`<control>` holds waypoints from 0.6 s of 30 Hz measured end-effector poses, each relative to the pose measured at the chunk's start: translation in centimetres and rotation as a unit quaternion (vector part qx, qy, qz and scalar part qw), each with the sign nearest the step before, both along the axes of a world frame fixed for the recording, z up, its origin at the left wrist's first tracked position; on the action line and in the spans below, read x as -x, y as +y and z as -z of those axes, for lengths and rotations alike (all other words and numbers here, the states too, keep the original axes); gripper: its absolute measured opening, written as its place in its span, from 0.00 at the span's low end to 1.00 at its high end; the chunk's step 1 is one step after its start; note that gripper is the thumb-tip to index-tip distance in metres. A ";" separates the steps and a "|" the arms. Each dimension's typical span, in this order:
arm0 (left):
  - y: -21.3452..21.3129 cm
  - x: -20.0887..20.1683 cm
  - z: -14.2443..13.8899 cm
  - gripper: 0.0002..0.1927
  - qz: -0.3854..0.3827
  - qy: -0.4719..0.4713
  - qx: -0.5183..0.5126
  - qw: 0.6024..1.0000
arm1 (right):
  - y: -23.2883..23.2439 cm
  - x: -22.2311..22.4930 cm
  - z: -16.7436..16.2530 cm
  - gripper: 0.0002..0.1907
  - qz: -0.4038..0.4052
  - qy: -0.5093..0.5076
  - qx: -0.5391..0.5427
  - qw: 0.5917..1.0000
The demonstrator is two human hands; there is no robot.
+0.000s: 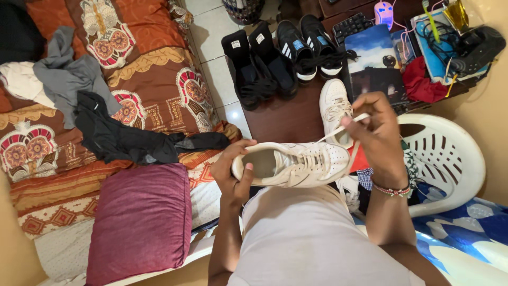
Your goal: The person sits holding a white sneaker and pulls the laces to unlace it, then threads the laces back through the eyelets and tightens them, re-lacing the shoe by hand.
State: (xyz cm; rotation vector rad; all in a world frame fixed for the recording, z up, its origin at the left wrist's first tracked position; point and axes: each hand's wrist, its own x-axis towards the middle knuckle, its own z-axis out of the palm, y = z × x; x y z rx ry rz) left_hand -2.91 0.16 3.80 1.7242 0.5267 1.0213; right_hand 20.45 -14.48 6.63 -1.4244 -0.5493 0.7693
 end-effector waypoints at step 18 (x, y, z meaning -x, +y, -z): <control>0.5 0.2 0.7 0.12 -0.037 -0.021 0.094 0.995 | 1.7 3.2 -2.2 0.13 -0.232 -0.576 -0.010 0.784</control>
